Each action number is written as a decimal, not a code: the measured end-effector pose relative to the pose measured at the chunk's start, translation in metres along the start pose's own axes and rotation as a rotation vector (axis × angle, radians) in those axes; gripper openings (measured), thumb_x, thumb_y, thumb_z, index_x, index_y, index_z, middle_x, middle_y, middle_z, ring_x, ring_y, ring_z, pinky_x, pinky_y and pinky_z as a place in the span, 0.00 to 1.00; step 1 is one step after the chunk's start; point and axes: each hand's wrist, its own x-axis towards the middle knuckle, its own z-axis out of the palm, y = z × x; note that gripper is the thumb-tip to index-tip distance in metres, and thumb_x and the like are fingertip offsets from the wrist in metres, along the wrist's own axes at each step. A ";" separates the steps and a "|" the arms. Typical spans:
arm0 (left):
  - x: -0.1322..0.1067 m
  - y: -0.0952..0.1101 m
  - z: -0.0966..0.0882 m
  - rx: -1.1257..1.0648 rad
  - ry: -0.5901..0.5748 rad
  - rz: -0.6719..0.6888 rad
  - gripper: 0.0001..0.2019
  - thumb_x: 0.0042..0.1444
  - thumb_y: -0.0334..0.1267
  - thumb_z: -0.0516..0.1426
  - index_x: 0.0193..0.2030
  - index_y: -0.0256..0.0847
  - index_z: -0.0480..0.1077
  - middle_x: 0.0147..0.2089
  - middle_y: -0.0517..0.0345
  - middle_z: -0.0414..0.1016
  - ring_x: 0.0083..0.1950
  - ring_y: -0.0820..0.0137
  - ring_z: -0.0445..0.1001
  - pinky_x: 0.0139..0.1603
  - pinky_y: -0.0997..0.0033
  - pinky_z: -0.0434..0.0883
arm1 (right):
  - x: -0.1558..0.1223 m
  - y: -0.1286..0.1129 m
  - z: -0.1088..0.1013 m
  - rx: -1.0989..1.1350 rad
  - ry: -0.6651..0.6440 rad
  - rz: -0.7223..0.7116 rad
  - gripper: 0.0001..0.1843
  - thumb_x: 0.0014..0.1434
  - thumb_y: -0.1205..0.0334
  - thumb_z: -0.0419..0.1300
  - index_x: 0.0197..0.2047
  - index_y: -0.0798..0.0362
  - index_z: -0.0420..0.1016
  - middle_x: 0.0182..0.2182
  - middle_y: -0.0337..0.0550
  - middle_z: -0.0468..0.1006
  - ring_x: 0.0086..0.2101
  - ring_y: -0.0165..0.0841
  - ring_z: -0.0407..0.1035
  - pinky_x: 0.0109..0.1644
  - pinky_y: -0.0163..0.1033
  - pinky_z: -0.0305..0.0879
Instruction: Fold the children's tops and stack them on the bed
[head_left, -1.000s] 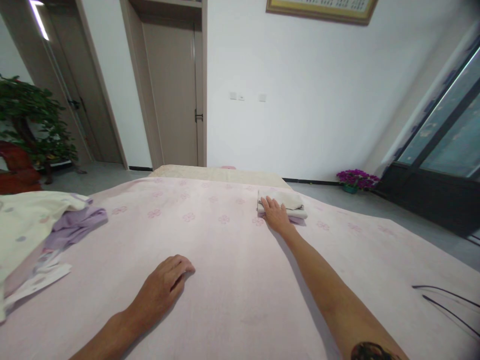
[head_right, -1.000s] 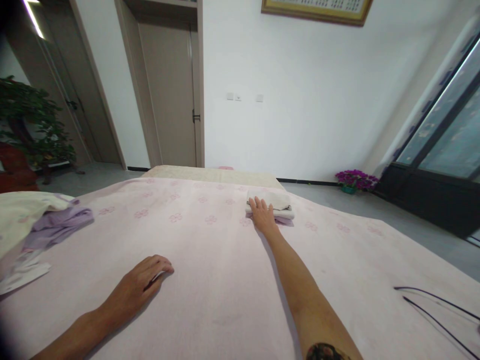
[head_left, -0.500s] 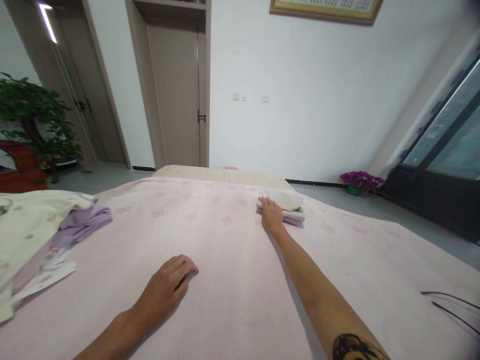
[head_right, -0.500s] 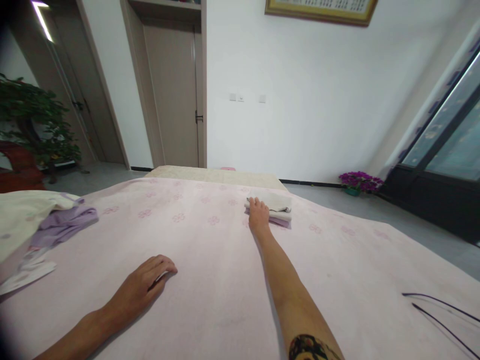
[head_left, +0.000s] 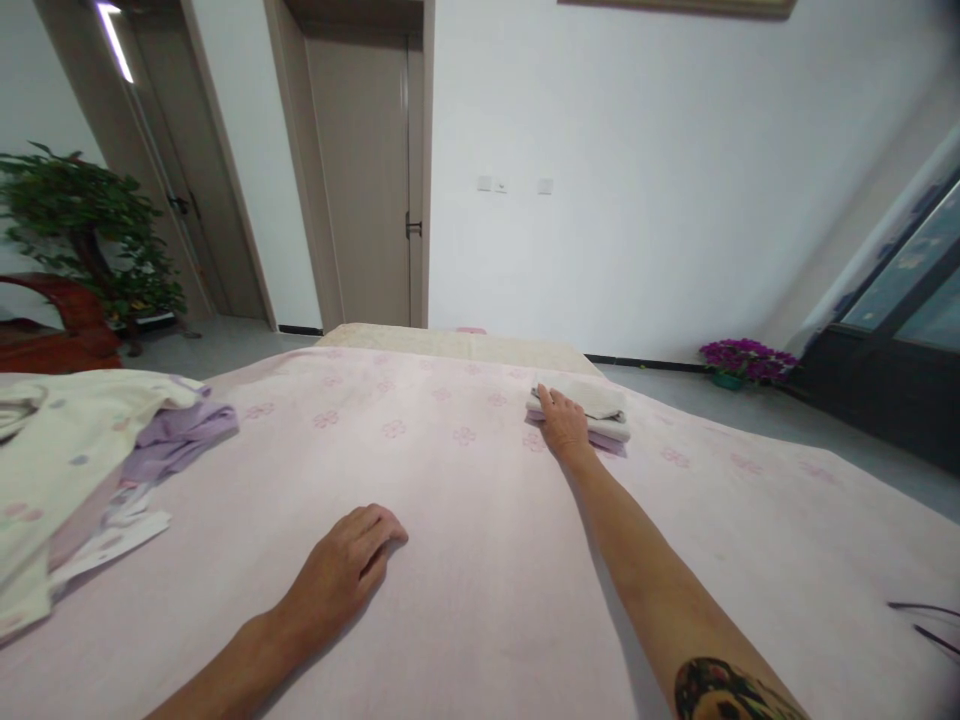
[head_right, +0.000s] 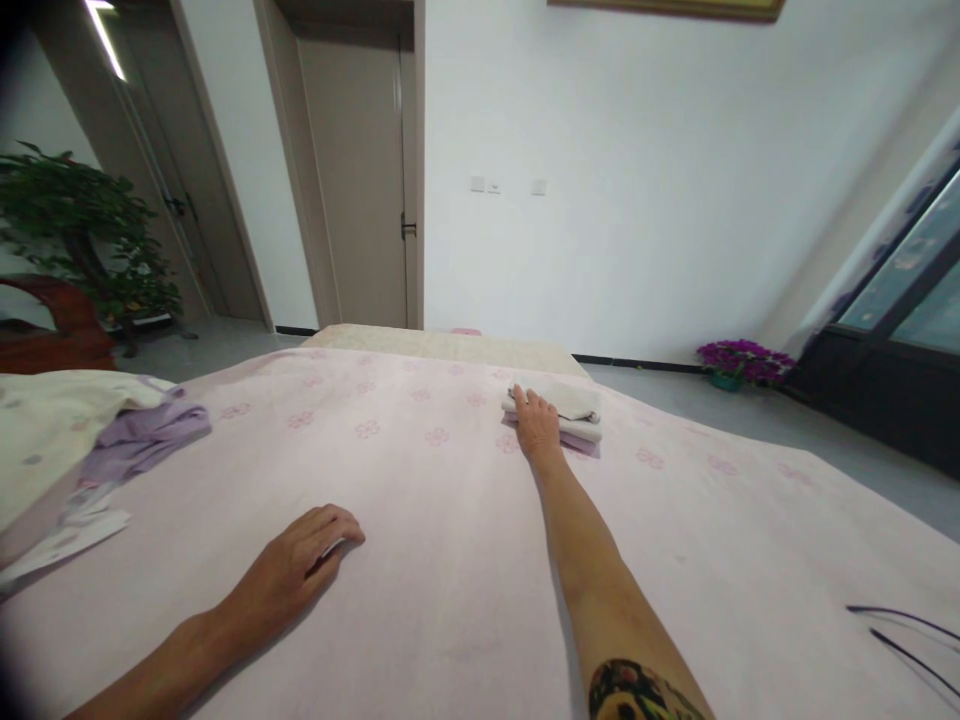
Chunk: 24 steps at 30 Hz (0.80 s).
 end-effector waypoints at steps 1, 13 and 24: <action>0.000 0.000 0.000 -0.002 0.000 -0.001 0.11 0.63 0.28 0.48 0.44 0.44 0.69 0.46 0.53 0.74 0.48 0.64 0.71 0.50 0.62 0.69 | 0.001 0.001 0.001 -0.008 -0.013 -0.005 0.34 0.63 0.69 0.51 0.71 0.49 0.49 0.61 0.56 0.65 0.52 0.44 0.65 0.52 0.45 0.59; 0.000 0.000 0.000 -0.011 0.011 0.023 0.11 0.64 0.28 0.49 0.44 0.43 0.70 0.45 0.53 0.74 0.47 0.64 0.71 0.50 0.62 0.69 | -0.003 0.046 -0.012 -0.002 -0.076 -0.088 0.32 0.60 0.70 0.54 0.67 0.48 0.58 0.54 0.50 0.74 0.46 0.42 0.72 0.48 0.42 0.62; 0.000 -0.003 0.002 -0.023 0.034 0.031 0.11 0.63 0.29 0.49 0.44 0.44 0.71 0.45 0.53 0.75 0.48 0.64 0.72 0.51 0.62 0.71 | -0.019 0.048 -0.028 0.208 -0.072 -0.108 0.31 0.60 0.61 0.55 0.67 0.49 0.62 0.61 0.48 0.70 0.55 0.43 0.67 0.57 0.43 0.60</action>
